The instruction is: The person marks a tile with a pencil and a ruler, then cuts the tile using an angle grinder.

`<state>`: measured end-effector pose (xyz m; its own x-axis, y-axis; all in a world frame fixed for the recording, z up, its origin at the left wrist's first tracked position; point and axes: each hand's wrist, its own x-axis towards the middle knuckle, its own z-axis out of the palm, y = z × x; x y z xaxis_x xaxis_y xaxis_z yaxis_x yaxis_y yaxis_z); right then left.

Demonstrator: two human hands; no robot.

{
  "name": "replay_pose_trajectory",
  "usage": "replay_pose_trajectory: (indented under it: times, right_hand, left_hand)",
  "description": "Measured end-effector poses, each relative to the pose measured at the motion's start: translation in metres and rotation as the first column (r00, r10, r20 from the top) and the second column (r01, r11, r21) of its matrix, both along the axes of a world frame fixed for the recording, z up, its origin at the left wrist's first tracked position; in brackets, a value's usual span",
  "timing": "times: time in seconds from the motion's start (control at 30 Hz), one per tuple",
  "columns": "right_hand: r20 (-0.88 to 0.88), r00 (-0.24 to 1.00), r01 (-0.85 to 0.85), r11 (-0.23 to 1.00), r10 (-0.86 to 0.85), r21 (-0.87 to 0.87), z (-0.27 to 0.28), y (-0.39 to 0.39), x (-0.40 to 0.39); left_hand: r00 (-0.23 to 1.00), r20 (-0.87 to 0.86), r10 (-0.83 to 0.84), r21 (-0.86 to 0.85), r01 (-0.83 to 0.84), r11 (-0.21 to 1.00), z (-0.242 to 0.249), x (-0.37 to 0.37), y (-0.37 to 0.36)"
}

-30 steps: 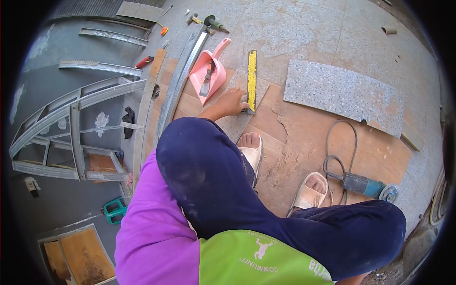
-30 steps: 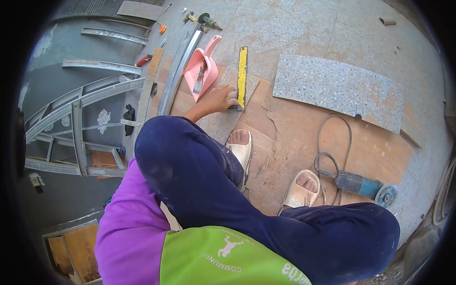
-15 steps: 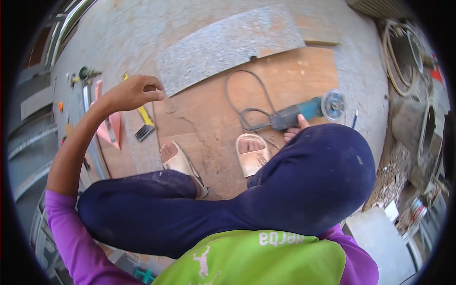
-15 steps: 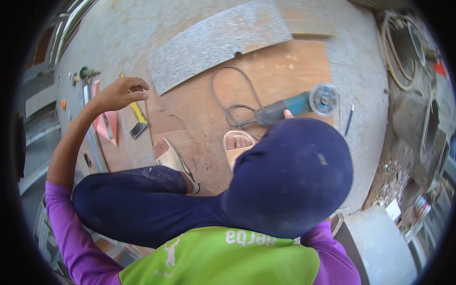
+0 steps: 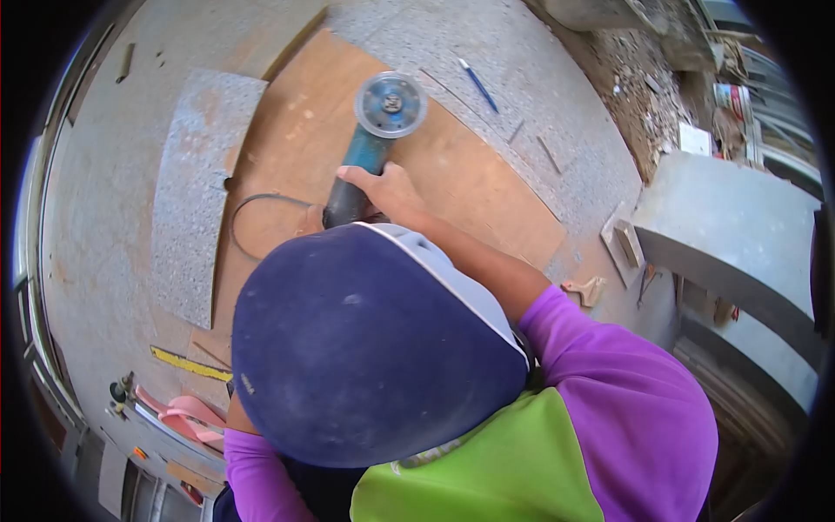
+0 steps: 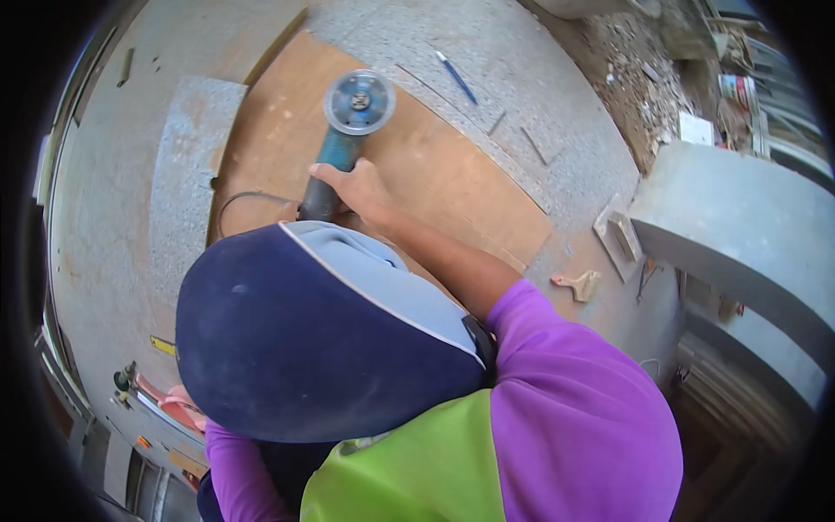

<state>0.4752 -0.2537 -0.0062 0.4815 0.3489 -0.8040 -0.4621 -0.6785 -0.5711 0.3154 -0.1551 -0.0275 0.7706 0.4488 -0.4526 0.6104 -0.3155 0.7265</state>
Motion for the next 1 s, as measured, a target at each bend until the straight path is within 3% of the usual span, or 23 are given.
replay_pose_trajectory:
  times: [0.07,0.2,0.33,0.43,0.47,0.5,0.6,0.7,0.73,0.8,0.83,0.87,1.0]
  right_hand:
    - [-0.038,0.999,0.027,0.998,-0.025,0.058,0.007,0.001,-0.001]
    - [0.055,0.997,0.048,0.990,-0.055,0.131,-0.021,0.003,-0.004]
    - [0.061,0.992,0.106,0.986,-0.115,0.132,-0.010,0.001,0.001]
    - [-0.345,0.883,0.455,0.765,-0.319,0.456,-0.033,0.002,0.013]
    - [-0.584,0.777,0.569,0.660,-0.236,0.490,-0.039,0.002,0.022]
    - [-0.589,0.778,0.579,0.613,-0.220,0.537,-0.024,0.005,0.028]
    - [-0.572,0.807,0.565,0.474,-0.147,0.675,0.026,0.019,0.045]
    - [-0.407,0.908,0.398,0.511,-0.101,0.762,0.055,0.037,0.060]
    - [-0.316,0.938,0.342,0.540,-0.144,0.769,0.066,0.047,0.060]
    - [-0.121,0.965,0.241,0.604,-0.233,0.759,0.085,0.059,0.058]
    - [-0.144,0.967,0.239,0.555,-0.211,0.797,0.086,0.064,0.061]
    - [-0.166,0.968,0.240,0.509,-0.186,0.827,0.083,0.067,0.065]
    - [-0.265,0.963,0.261,0.421,-0.051,0.869,0.085,0.077,0.066]
  left_hand:
    - [0.995,-0.097,0.001,0.093,0.008,0.996,-0.003,0.014,-0.009]
    - [0.979,-0.199,0.054,0.176,-0.019,0.984,-0.001,0.033,-0.014]
    - [0.965,-0.110,0.239,0.041,-0.236,0.971,0.017,0.044,-0.009]
    - [0.966,0.116,0.230,-0.124,-0.215,0.969,0.032,0.041,-0.003]
    - [0.946,0.212,0.247,-0.128,-0.224,0.966,0.039,0.043,-0.005]
    - [0.942,0.197,0.272,-0.247,-0.221,0.943,0.044,0.045,0.000]
    - [0.922,0.186,0.340,-0.611,-0.162,0.775,0.061,0.055,0.013]
    - [0.910,0.060,0.410,-0.904,-0.124,0.408,0.088,0.064,0.019]
    - [0.894,0.142,0.424,-0.892,-0.071,0.447,0.085,0.071,0.020]
    - [0.871,0.212,0.444,-0.680,-0.195,0.707,0.100,0.083,0.018]
    - [0.859,0.247,0.448,-0.542,-0.261,0.799,0.111,0.089,0.018]
    - [0.831,0.299,0.469,-0.494,-0.285,0.821,0.117,0.092,0.018]
    - [0.792,0.316,0.522,-0.586,-0.269,0.764,0.128,0.086,0.022]
